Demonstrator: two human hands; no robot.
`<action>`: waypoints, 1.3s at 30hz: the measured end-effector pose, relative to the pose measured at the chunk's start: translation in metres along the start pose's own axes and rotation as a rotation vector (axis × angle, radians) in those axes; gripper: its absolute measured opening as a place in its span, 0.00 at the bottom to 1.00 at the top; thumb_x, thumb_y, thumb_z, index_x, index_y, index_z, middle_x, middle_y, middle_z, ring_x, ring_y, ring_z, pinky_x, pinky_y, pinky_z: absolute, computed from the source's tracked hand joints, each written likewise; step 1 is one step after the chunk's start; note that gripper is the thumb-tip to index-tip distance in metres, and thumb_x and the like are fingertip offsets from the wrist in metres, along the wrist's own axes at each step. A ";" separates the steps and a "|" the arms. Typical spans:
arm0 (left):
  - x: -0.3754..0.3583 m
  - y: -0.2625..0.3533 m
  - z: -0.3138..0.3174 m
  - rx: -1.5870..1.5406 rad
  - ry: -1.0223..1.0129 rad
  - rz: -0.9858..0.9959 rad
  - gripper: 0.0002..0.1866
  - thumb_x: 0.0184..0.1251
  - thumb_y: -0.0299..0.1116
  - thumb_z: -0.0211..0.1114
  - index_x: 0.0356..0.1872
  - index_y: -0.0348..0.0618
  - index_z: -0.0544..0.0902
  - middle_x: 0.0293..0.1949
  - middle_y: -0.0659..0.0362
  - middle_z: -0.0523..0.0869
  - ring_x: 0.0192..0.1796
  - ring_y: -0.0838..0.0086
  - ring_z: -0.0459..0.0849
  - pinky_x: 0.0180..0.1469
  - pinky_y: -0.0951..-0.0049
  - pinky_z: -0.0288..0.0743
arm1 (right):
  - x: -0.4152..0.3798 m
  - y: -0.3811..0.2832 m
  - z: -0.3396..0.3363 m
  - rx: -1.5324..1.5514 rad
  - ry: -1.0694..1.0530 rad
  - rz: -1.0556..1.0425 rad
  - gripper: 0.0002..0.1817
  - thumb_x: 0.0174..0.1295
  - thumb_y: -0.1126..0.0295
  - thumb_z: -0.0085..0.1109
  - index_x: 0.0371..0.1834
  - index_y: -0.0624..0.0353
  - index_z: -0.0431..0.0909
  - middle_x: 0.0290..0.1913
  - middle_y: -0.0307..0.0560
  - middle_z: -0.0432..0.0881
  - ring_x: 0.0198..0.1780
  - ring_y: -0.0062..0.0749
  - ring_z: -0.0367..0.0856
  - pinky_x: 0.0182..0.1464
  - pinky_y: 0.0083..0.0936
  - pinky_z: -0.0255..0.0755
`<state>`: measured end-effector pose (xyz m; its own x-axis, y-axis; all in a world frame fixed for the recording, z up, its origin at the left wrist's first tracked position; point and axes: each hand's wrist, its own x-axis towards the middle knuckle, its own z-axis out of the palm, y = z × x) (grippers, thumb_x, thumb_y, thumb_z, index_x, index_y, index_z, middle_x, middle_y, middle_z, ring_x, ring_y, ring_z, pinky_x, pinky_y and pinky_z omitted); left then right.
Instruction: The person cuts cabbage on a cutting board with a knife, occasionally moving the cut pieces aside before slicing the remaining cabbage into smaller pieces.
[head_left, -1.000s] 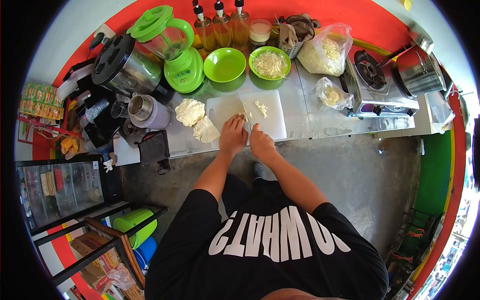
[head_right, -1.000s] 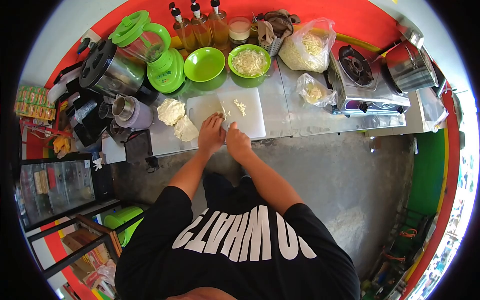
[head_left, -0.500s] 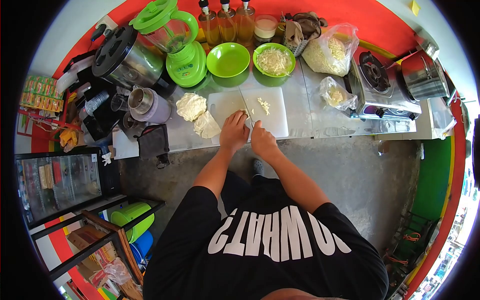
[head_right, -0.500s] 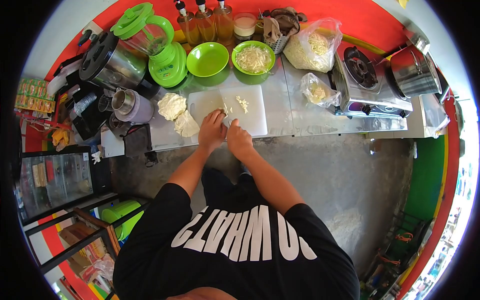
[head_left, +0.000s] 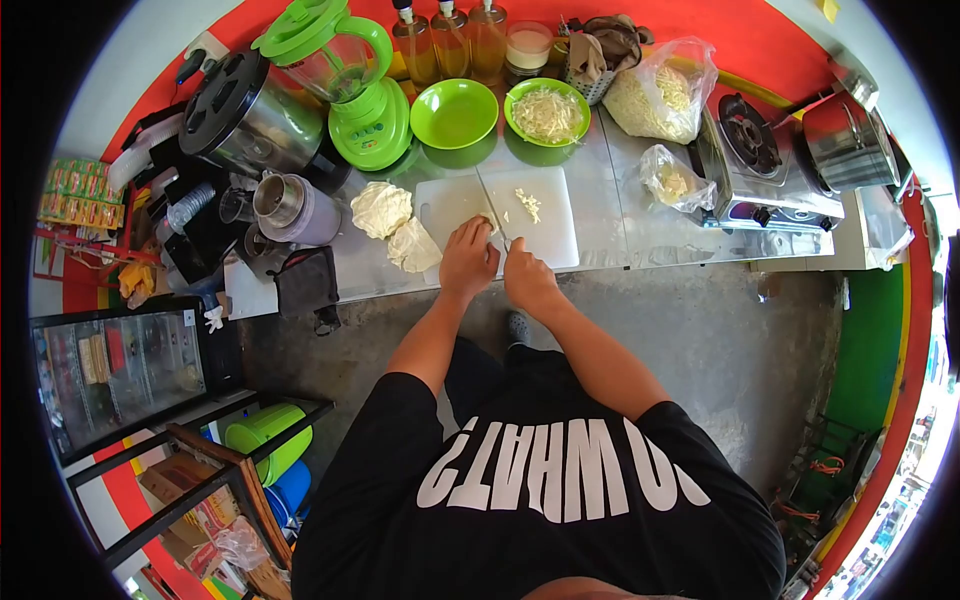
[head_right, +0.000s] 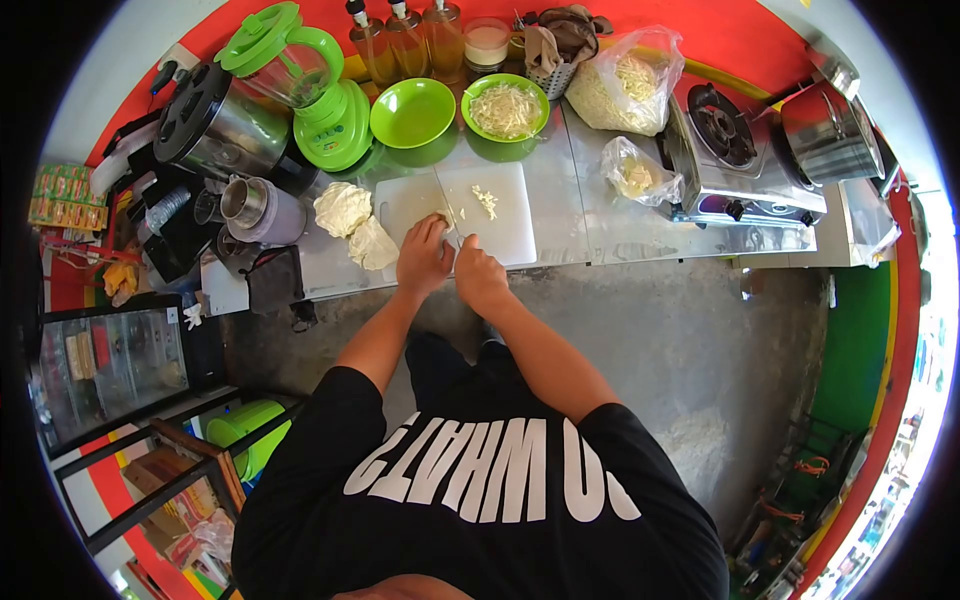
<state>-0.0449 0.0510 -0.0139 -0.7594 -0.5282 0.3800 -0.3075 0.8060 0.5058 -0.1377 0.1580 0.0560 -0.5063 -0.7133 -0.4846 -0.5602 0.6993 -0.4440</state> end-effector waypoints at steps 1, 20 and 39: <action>0.000 0.000 0.000 -0.007 0.019 -0.009 0.16 0.60 0.27 0.63 0.51 0.38 0.81 0.58 0.51 0.82 0.62 0.54 0.80 0.64 0.55 0.74 | -0.003 0.000 0.000 0.006 0.002 0.006 0.16 0.67 0.77 0.53 0.54 0.69 0.61 0.46 0.75 0.85 0.51 0.70 0.86 0.55 0.54 0.80; 0.000 -0.004 0.002 0.000 0.056 0.050 0.17 0.59 0.25 0.62 0.50 0.37 0.81 0.58 0.51 0.82 0.63 0.56 0.80 0.63 0.56 0.75 | -0.011 0.000 0.013 -0.114 -0.023 0.012 0.20 0.70 0.72 0.56 0.58 0.70 0.62 0.47 0.69 0.87 0.50 0.62 0.89 0.53 0.46 0.84; -0.001 0.000 -0.001 -0.043 0.082 0.037 0.16 0.58 0.23 0.61 0.49 0.36 0.80 0.57 0.50 0.83 0.61 0.53 0.81 0.62 0.56 0.76 | 0.006 -0.003 0.009 -0.042 0.017 -0.005 0.24 0.62 0.79 0.60 0.58 0.70 0.61 0.47 0.72 0.86 0.53 0.65 0.87 0.54 0.50 0.82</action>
<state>-0.0439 0.0514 -0.0132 -0.7198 -0.5200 0.4599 -0.2543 0.8140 0.5223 -0.1327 0.1522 0.0476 -0.5141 -0.7178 -0.4696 -0.5897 0.6933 -0.4141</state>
